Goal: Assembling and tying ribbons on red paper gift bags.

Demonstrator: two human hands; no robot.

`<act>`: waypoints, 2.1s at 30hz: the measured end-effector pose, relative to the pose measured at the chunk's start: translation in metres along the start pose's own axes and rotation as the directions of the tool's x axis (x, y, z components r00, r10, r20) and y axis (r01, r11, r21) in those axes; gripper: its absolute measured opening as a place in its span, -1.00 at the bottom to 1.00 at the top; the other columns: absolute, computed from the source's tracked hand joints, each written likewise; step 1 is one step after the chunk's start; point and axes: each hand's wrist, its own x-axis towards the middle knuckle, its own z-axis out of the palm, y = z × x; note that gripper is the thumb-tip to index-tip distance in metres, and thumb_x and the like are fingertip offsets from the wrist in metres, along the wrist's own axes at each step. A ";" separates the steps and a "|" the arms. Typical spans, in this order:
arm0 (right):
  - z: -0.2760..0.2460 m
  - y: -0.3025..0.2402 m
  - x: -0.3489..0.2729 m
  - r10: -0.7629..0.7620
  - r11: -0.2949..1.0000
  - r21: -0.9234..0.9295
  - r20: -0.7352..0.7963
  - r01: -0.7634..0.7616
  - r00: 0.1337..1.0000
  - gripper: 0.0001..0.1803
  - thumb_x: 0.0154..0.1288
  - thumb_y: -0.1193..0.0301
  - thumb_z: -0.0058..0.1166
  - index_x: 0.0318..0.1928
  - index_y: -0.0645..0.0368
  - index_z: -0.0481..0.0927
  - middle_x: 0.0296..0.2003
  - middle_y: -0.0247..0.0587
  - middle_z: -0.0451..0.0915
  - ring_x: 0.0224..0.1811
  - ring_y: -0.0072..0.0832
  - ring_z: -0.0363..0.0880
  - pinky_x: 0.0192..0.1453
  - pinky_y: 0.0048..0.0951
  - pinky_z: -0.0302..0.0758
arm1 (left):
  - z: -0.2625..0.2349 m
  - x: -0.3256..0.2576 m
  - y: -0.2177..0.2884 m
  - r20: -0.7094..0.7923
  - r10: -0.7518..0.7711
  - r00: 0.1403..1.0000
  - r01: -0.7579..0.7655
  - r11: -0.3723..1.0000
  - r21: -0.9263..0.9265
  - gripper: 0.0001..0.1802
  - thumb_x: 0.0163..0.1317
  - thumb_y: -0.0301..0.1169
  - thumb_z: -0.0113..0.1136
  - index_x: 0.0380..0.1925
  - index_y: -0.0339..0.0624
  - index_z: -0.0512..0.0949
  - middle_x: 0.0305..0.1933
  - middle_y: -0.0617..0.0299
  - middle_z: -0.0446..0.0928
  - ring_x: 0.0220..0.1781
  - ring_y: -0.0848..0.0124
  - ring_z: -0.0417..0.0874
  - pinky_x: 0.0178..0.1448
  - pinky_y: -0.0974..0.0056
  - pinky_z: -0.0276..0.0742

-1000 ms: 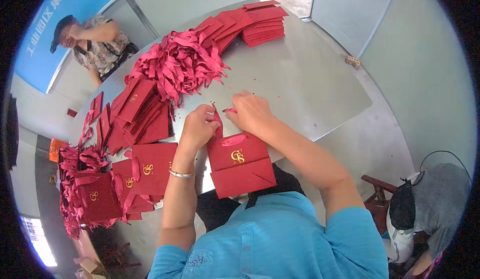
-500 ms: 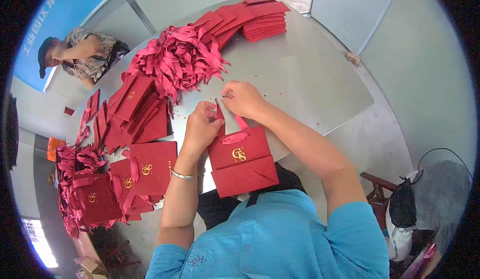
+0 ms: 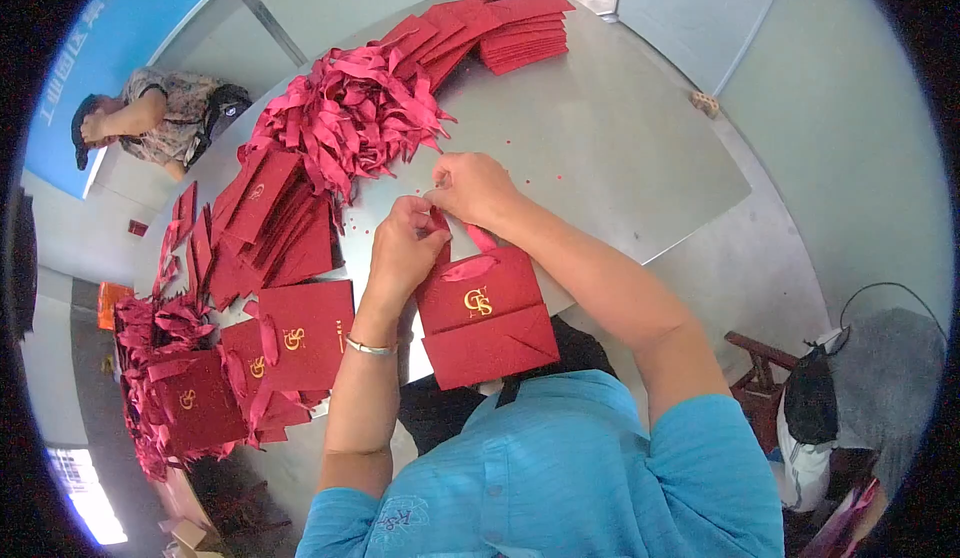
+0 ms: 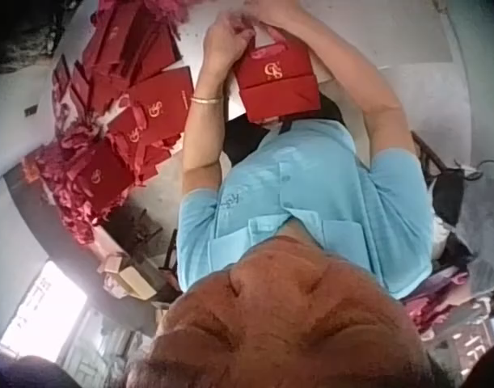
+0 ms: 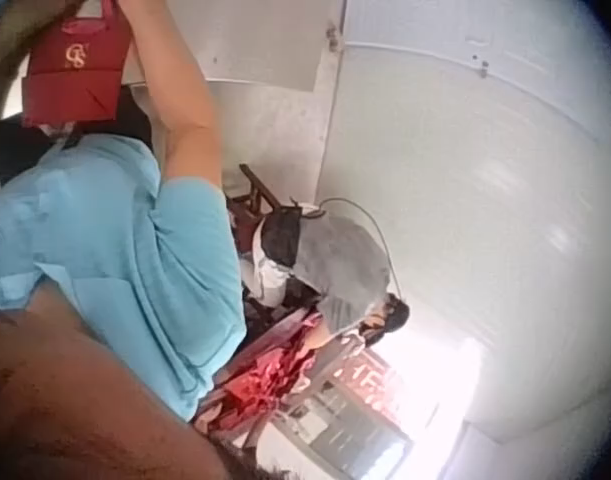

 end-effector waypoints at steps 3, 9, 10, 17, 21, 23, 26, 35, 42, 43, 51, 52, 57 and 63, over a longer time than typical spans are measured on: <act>-0.001 -0.004 0.000 -0.028 0.986 -0.167 -0.032 0.022 0.999 -0.74 0.00 0.27 0.28 -0.32 0.16 0.67 -0.33 -0.03 0.67 -0.24 -0.11 0.65 -0.12 -0.18 0.55 | -0.001 0.001 0.005 0.015 -0.010 1.000 0.010 0.999 -0.034 -0.56 -0.02 -0.49 0.35 -0.11 -0.34 0.43 -0.35 0.04 0.65 -0.29 0.10 0.68 -0.17 0.14 0.56; 0.003 -0.006 -0.001 -0.076 0.980 -0.187 -0.025 0.070 0.997 -0.78 -0.02 0.30 0.26 -0.35 0.13 0.67 -0.32 -0.07 0.67 -0.19 -0.12 0.64 -0.07 -0.15 0.55 | -0.015 -0.008 0.003 -0.005 -0.006 1.000 0.006 0.998 -0.063 -0.68 0.07 -0.49 0.26 -0.16 -0.36 0.45 -0.36 -0.03 0.64 -0.33 0.13 0.69 -0.27 0.18 0.57; 0.004 -0.002 -0.001 -0.098 0.978 -0.188 -0.028 0.092 0.995 -0.80 -0.02 0.32 0.25 -0.35 0.14 0.67 -0.32 -0.07 0.66 -0.19 -0.12 0.64 -0.07 -0.14 0.55 | -0.019 -0.013 0.005 -0.031 0.064 0.997 -0.062 0.995 0.077 -0.70 0.11 -0.49 0.24 -0.17 -0.38 0.46 -0.33 -0.07 0.64 -0.34 0.19 0.71 -0.35 0.21 0.57; 0.004 0.009 -0.001 -0.162 0.977 -0.148 -0.057 0.152 0.985 -0.79 0.02 0.34 0.26 -0.33 0.17 0.67 -0.38 -0.06 0.66 -0.31 -0.13 0.64 -0.19 -0.17 0.55 | -0.034 -0.073 0.071 0.284 0.229 0.931 -0.344 0.810 0.475 -0.62 0.17 -0.32 0.21 -0.09 -0.36 0.50 -0.06 -0.16 0.53 0.03 -0.11 0.54 0.13 -0.04 0.42; 0.005 0.002 0.000 -0.147 0.983 -0.113 -0.022 0.143 0.989 -0.80 0.04 0.34 0.25 -0.33 0.18 0.67 -0.35 -0.06 0.66 -0.29 -0.12 0.64 -0.17 -0.17 0.54 | -0.013 -0.103 0.065 0.373 0.331 0.867 -0.468 0.798 0.379 -0.29 0.15 -0.11 0.26 0.16 -0.43 0.40 0.32 -0.24 0.28 0.41 -0.18 0.19 0.45 -0.24 -0.02; 0.002 0.000 0.000 -0.102 0.985 -0.146 -0.030 0.096 0.994 -0.85 0.06 0.36 0.23 -0.38 0.16 0.66 -0.33 -0.06 0.65 -0.19 -0.12 0.62 -0.08 -0.13 0.54 | -0.007 -0.107 0.064 0.386 0.325 0.863 -0.466 0.807 0.363 -0.22 0.11 -0.05 0.28 0.18 -0.43 0.38 0.34 -0.25 0.26 0.44 -0.16 0.15 0.46 -0.26 -0.07; 0.002 0.001 -0.001 -0.118 0.983 -0.147 -0.041 0.111 0.992 -0.86 0.07 0.37 0.22 -0.37 0.16 0.67 -0.33 -0.04 0.65 -0.19 -0.12 0.62 -0.08 -0.13 0.54 | -0.005 -0.109 0.059 0.403 0.335 0.852 -0.475 0.819 0.323 -0.03 -0.07 0.05 0.40 0.20 -0.47 0.36 0.35 -0.25 0.26 0.50 -0.10 0.08 0.47 -0.31 -0.15; 0.004 0.005 0.003 -0.126 0.970 -0.216 -0.044 0.114 0.991 -0.83 0.06 0.31 0.22 -0.36 0.11 0.67 -0.34 -0.15 0.65 -0.27 -0.18 0.63 -0.17 -0.18 0.54 | -0.007 -0.108 0.054 0.424 0.377 0.824 -0.507 0.825 0.251 0.02 -0.26 -0.03 0.51 0.17 -0.49 0.38 0.31 -0.31 0.30 0.44 -0.08 0.22 0.53 -0.01 -0.01; -0.004 0.012 0.005 -0.233 0.933 -0.282 0.003 0.224 0.972 -0.78 0.02 0.22 0.29 -0.39 0.07 0.66 -0.37 -0.24 0.62 -0.28 -0.26 0.62 -0.19 -0.20 0.52 | -0.008 -0.107 0.052 0.404 0.404 0.821 -0.513 0.833 0.210 0.01 -0.29 -0.07 0.54 0.14 -0.51 0.39 0.29 -0.32 0.31 0.41 -0.08 0.27 0.49 -0.05 0.09; -0.005 0.015 0.005 -0.352 0.889 -0.322 -0.021 0.327 0.936 -0.76 0.01 0.20 0.31 -0.39 0.07 0.65 -0.36 -0.25 0.59 -0.24 -0.26 0.59 -0.14 -0.22 0.51 | -0.008 -0.107 0.052 0.390 0.419 0.820 -0.518 0.833 0.195 0.01 -0.33 -0.11 0.57 0.12 -0.52 0.40 0.27 -0.33 0.34 0.39 -0.08 0.30 0.47 -0.06 0.14; -0.003 0.018 0.009 -0.612 0.709 -0.477 -0.049 0.520 0.790 -0.69 0.07 0.23 0.31 -0.26 0.14 0.59 -0.26 -0.16 0.52 -0.10 -0.21 0.50 0.03 -0.25 0.45 | -0.012 -0.109 0.051 0.393 0.414 0.821 -0.514 0.837 0.191 0.01 -0.33 -0.10 0.56 0.12 -0.51 0.40 0.27 -0.30 0.35 0.41 -0.07 0.29 0.48 -0.05 0.14; -0.005 0.021 0.011 -0.547 0.788 -0.384 -0.080 0.480 0.833 -0.70 0.10 0.25 0.28 -0.22 0.15 0.59 -0.24 -0.15 0.53 -0.10 -0.19 0.50 0.04 -0.24 0.45 | -0.012 -0.110 0.051 0.397 0.416 0.818 -0.515 0.837 0.185 0.01 -0.34 -0.10 0.56 0.13 -0.50 0.40 0.28 -0.29 0.35 0.41 -0.07 0.29 0.48 -0.05 0.14; -0.015 0.033 0.023 -0.204 0.970 0.087 -0.199 0.225 0.958 -0.68 0.16 0.26 0.24 -0.15 0.19 0.57 -0.18 -0.07 0.55 -0.07 -0.09 0.50 0.07 -0.19 0.43 | -0.015 -0.111 0.049 0.402 0.423 0.812 -0.520 0.837 0.171 0.01 -0.34 -0.08 0.56 0.12 -0.49 0.41 0.29 -0.28 0.34 0.40 -0.08 0.29 0.49 -0.03 0.14; -0.005 0.014 0.013 -0.466 0.876 -0.251 -0.220 0.412 0.857 -0.57 0.09 0.24 0.31 -0.08 0.19 0.54 -0.13 -0.08 0.50 0.00 -0.10 0.45 0.11 -0.17 0.41 | -0.015 -0.112 0.048 0.423 0.404 0.811 -0.513 0.838 0.185 0.00 -0.30 -0.10 0.55 0.15 -0.48 0.39 0.31 -0.28 0.31 0.41 -0.07 0.28 0.50 0.00 0.11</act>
